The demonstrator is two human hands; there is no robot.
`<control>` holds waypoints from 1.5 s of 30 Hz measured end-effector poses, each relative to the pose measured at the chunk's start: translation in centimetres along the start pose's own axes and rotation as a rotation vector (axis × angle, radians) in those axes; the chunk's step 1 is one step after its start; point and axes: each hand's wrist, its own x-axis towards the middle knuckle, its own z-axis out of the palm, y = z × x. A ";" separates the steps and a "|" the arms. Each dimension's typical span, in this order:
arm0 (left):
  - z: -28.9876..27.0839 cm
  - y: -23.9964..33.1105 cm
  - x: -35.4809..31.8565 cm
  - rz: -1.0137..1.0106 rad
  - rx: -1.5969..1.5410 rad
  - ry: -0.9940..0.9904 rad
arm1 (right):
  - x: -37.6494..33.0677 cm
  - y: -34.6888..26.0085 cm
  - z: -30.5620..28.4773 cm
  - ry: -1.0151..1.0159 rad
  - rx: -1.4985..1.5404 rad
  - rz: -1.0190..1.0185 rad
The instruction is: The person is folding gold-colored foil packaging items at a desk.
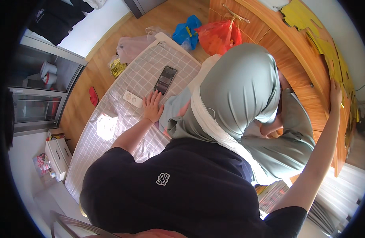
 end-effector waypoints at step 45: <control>0.1 -0.1 0.3 0.022 -0.086 0.086 | -2.5 -2.2 -2.0 0.075 -0.205 0.115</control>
